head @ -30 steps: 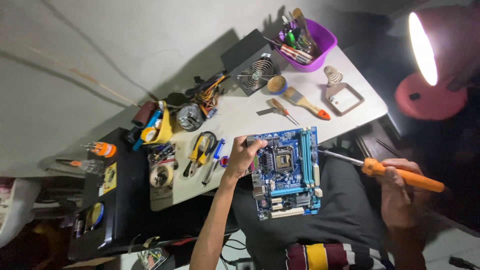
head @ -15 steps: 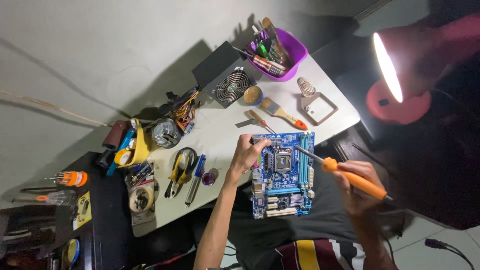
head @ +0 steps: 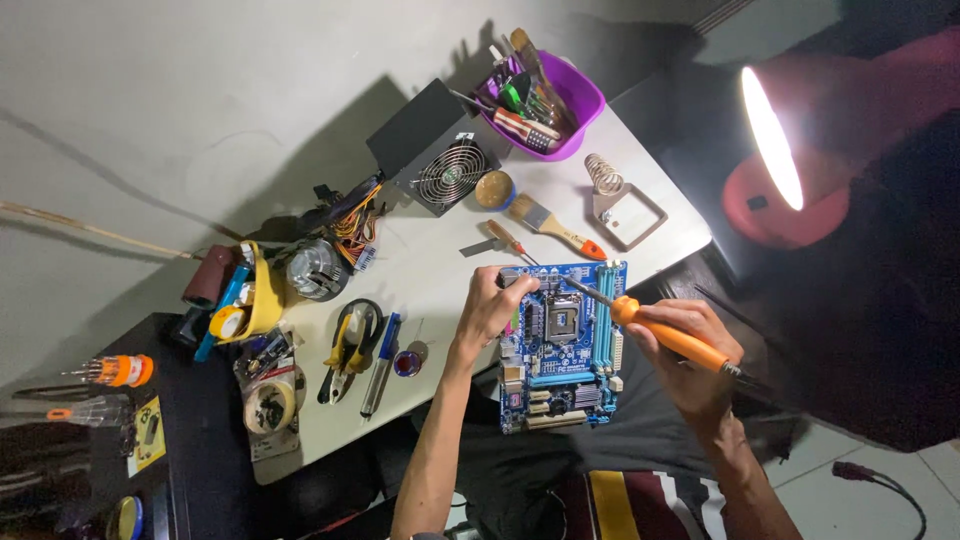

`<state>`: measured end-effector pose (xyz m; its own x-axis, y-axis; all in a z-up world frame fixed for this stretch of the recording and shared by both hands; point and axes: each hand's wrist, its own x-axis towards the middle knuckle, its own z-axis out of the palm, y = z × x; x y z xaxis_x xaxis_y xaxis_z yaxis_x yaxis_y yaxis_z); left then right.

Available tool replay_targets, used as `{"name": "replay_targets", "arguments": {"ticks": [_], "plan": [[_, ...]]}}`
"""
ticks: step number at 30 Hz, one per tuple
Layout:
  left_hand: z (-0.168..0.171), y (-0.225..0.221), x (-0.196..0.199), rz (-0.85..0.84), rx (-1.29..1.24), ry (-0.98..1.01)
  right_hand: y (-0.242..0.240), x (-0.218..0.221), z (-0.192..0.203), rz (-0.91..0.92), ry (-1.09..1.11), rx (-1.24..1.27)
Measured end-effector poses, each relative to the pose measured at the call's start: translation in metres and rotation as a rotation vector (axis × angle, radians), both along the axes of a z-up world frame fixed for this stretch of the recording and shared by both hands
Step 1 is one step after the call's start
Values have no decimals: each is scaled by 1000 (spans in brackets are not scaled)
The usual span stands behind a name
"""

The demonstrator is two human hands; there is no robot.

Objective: Repairing a computer motherboard using a screwdriver and a desoldering pump

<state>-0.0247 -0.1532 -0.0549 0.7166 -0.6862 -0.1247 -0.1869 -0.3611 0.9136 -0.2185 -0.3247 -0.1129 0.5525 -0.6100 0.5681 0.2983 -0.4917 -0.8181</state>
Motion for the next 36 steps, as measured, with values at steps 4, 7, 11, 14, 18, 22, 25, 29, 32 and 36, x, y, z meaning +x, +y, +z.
{"name": "replay_targets", "arguments": {"ticks": [4,7,11,14,18,22,25,29,32,36], "plan": [[-15,8,4,8,-15,26,5,1,4,4,26,3],[-24,10,8,-8,-36,-3,6,3,1,-4,8,-11],[-31,11,9,1,-40,-9,6,4,-3,-6,-4,-15],[-33,10,11,9,-40,-11,7,3,-2,-7,13,-24],[-33,9,12,1,-41,-14,8,4,-4,-10,28,-44],[-26,5,9,6,-27,-22,9,6,-2,-11,18,-27],[-32,7,10,3,-43,-21,9,5,-3,-6,14,-36],[-33,7,13,0,-44,-22,8,5,-1,-2,21,-28],[-30,6,12,-4,-63,-28,9,5,0,0,14,-40],[-14,2,8,-15,-83,-49,6,6,-3,2,25,-71]]}}
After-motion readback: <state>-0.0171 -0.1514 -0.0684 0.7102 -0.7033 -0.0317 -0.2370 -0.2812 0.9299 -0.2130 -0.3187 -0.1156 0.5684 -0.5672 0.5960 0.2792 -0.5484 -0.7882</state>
